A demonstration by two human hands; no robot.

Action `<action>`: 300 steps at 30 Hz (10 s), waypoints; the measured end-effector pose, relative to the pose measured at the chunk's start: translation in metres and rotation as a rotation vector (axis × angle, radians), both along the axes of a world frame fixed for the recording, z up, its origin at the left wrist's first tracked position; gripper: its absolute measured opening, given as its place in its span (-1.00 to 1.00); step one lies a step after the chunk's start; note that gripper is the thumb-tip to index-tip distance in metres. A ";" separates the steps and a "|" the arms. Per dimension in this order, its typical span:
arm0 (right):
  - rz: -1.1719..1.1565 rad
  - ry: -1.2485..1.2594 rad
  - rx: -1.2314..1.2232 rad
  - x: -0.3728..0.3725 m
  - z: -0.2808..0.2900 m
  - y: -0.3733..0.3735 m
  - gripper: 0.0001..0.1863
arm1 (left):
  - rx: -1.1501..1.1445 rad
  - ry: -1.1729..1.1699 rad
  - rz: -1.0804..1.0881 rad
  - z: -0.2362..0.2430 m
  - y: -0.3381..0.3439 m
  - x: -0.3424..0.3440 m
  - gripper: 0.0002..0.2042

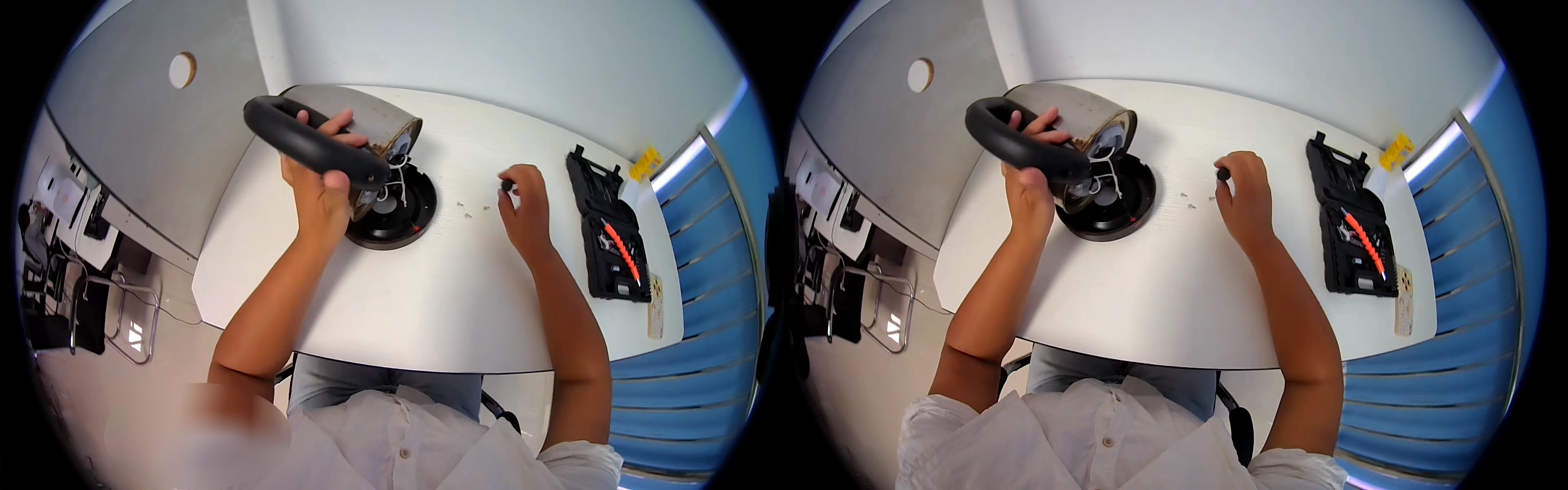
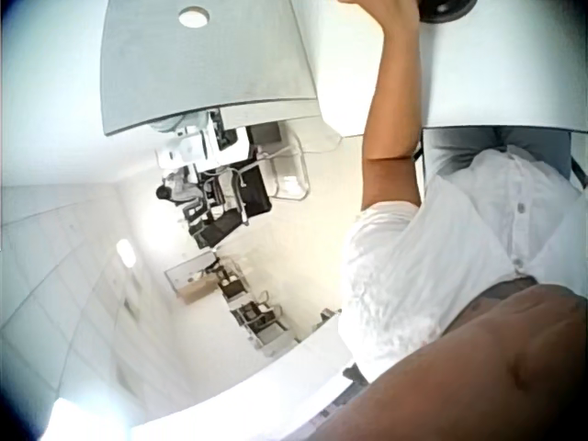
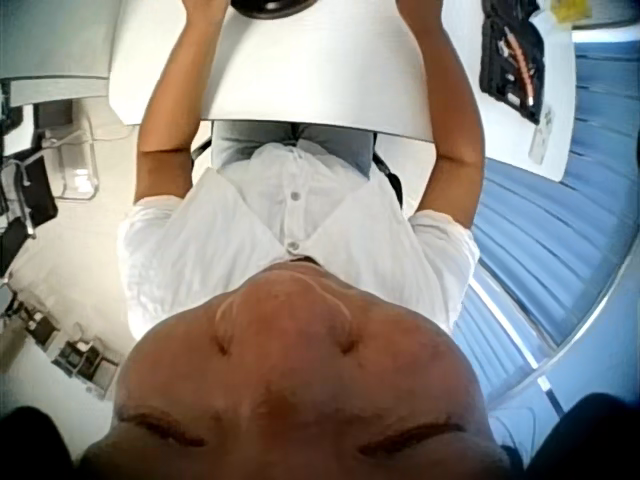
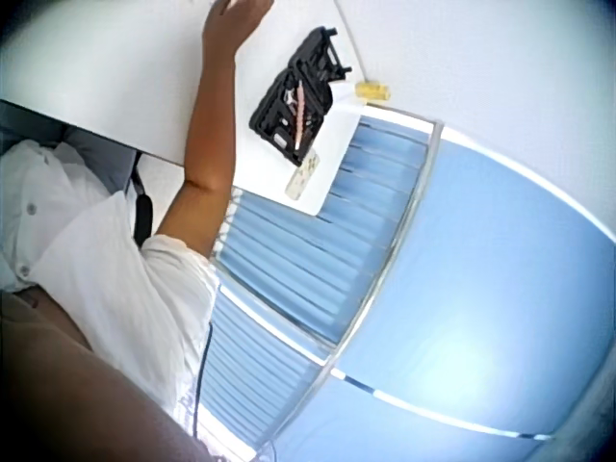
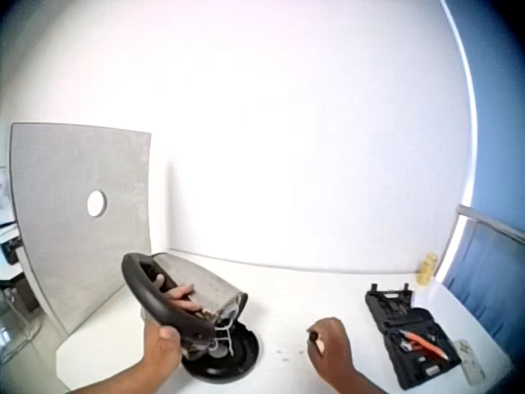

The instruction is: The person disassembles an electric kettle by removing the base plate with a screwdriver, exposing the internal components. They repeatedly remove and reattach the base plate, inspecting the interior and adjusting the screws.

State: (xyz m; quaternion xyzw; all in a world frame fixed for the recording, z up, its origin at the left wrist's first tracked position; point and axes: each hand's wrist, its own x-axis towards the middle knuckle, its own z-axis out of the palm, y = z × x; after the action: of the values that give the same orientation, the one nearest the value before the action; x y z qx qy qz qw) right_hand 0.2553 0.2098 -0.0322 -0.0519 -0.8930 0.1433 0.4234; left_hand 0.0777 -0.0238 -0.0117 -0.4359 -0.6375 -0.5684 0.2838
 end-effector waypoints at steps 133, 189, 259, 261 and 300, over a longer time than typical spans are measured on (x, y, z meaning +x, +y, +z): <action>1.045 0.520 -0.648 -0.065 0.068 -0.105 -0.65 | -0.625 0.356 0.067 0.048 0.008 -0.010 -0.35; 0.429 0.038 0.195 -0.016 0.124 -0.081 -0.62 | -0.623 0.302 0.013 0.050 0.003 -0.027 -0.35; 0.235 -0.094 0.120 -0.008 0.131 -0.072 -0.76 | -0.569 0.408 0.153 0.050 0.010 -0.007 -0.35; 0.246 -0.088 0.078 -0.006 0.135 -0.076 -0.79 | -0.562 0.403 0.175 0.049 0.010 -0.004 -0.35; 0.098 0.073 -0.046 0.024 0.013 -0.107 -0.72 | -0.743 0.474 0.487 -0.060 -0.019 0.060 -0.02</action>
State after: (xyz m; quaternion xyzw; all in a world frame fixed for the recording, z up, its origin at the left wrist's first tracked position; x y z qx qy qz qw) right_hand 0.2790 0.1024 -0.0194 -0.0124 -0.8750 0.1862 0.4468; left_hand 0.1377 -0.0431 -0.0713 -0.4629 -0.7981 -0.1057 0.3708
